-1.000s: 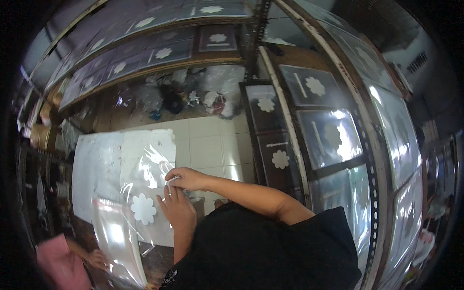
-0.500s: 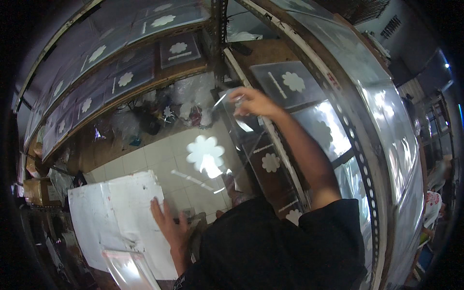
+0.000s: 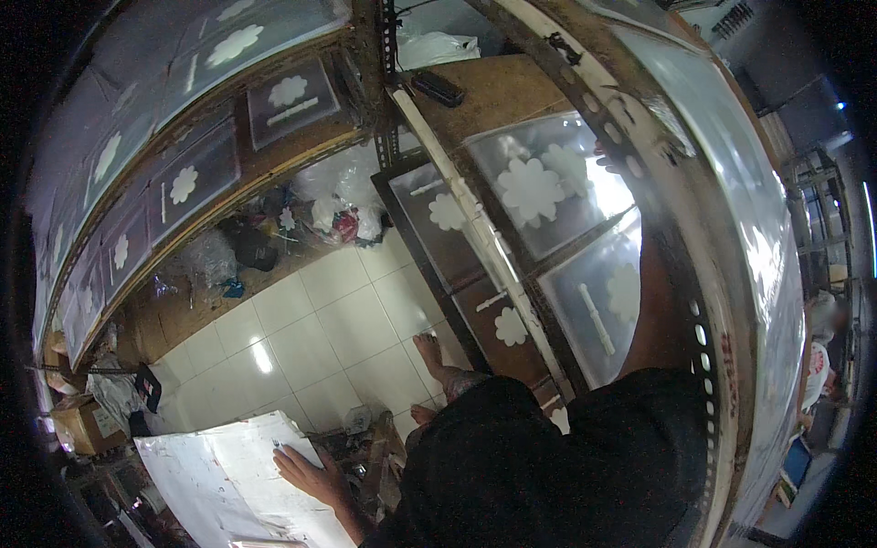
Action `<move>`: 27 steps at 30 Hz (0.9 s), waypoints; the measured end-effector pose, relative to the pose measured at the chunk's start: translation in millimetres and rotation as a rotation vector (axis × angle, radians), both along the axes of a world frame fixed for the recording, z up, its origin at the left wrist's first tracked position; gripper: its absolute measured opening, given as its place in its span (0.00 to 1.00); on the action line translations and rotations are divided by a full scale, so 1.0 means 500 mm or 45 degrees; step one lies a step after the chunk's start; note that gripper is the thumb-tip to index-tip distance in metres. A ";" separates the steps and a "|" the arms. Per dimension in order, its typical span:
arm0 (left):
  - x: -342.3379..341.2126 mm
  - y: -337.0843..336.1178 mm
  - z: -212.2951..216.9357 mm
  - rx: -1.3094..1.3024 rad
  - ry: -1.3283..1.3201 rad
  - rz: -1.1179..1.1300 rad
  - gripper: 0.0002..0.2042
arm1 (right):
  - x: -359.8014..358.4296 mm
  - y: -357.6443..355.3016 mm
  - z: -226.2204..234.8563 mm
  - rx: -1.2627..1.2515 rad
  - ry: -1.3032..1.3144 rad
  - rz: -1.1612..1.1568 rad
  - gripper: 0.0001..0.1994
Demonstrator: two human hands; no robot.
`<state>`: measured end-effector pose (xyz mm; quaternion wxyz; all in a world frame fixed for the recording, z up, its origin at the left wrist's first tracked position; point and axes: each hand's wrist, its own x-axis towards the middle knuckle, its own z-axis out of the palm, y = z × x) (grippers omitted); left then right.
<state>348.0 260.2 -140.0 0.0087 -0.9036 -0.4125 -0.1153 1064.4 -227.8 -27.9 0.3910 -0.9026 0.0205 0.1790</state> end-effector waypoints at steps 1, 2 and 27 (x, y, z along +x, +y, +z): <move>-0.003 0.003 -0.005 0.032 0.017 -0.004 0.33 | 0.011 -0.009 -0.013 -0.084 -0.002 -0.059 0.10; -0.003 0.004 -0.003 0.052 0.034 -0.002 0.33 | 0.016 -0.014 -0.029 -0.031 -0.037 -0.075 0.09; -0.003 0.000 0.000 0.019 0.257 0.101 0.34 | 0.180 -0.190 -0.118 -0.445 -0.678 -0.004 0.10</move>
